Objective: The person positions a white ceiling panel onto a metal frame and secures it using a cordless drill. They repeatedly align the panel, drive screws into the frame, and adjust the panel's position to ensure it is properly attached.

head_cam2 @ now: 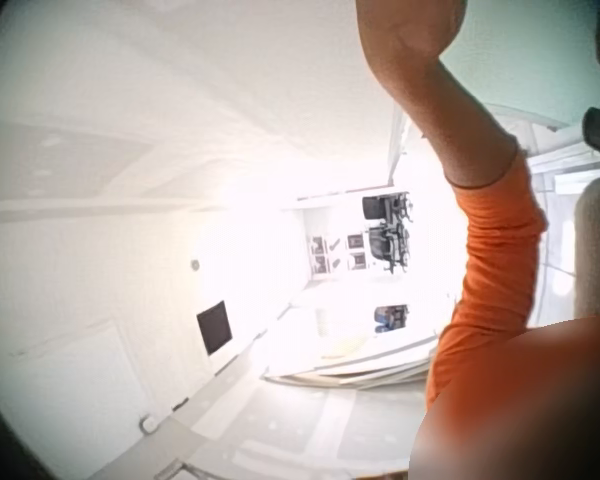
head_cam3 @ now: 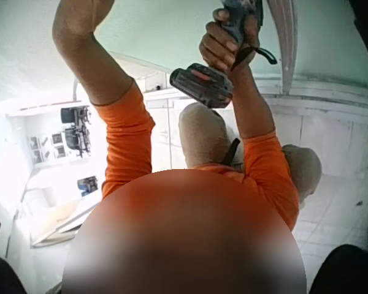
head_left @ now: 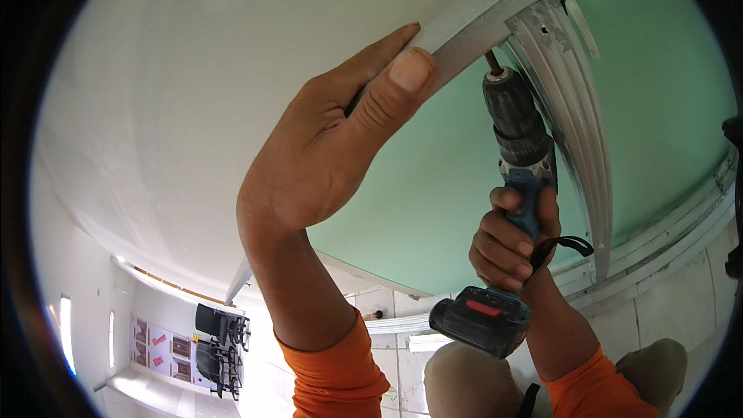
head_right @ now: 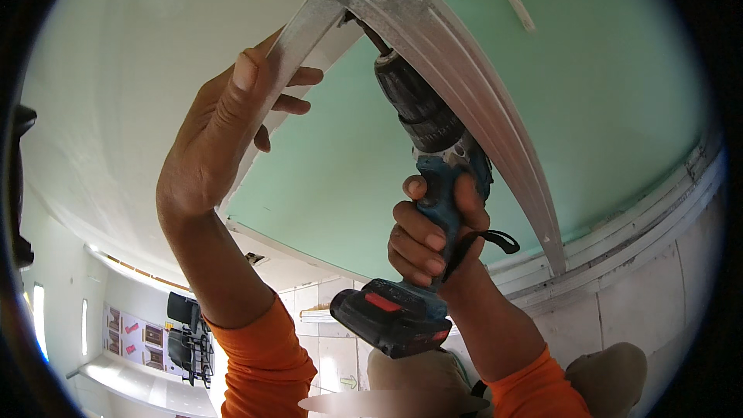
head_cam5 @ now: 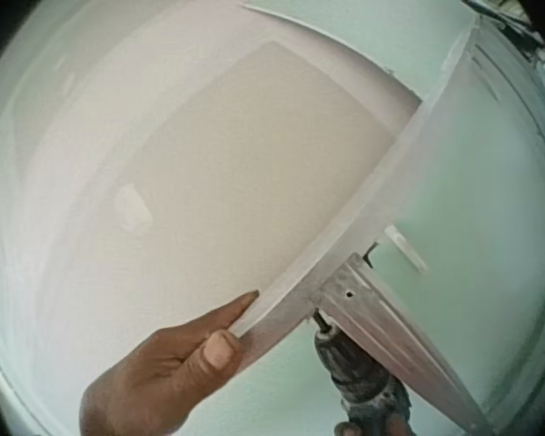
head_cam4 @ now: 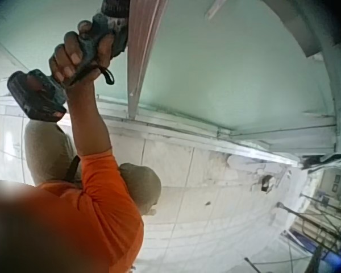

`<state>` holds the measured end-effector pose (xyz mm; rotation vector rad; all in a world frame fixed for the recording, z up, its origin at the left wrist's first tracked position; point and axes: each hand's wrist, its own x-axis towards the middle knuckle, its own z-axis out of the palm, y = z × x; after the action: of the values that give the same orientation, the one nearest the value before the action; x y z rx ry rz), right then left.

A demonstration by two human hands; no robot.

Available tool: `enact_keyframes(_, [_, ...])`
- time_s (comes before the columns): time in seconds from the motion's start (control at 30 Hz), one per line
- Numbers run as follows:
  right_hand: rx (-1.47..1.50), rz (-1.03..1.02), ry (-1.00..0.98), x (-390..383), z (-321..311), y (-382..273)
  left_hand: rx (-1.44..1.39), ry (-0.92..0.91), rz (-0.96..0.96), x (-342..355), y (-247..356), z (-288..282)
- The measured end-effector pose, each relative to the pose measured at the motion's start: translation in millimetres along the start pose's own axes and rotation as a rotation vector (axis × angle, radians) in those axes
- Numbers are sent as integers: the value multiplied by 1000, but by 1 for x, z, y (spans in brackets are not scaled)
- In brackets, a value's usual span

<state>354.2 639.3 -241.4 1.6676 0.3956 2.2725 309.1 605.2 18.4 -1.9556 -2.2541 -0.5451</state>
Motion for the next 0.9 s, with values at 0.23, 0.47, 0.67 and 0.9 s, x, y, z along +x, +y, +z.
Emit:
enact_keyframes(0.23, [-3, -7, 17, -3, 1, 1, 31, -23, 10, 2, -7, -2])
enact_keyframes(0.47, [-7, -8, 22, -3, -1, 3, 12, 1, -11, 1, -5, -2])
enact_keyframes(0.67, [-15, 1, 7, -3, 0, 2, 7, 5, -6, 1, -4, -2])
enact_keyframes(0.9, [-2, 13, -10, -3, -2, 2, -8, 4, -11, 0, -3, -2])
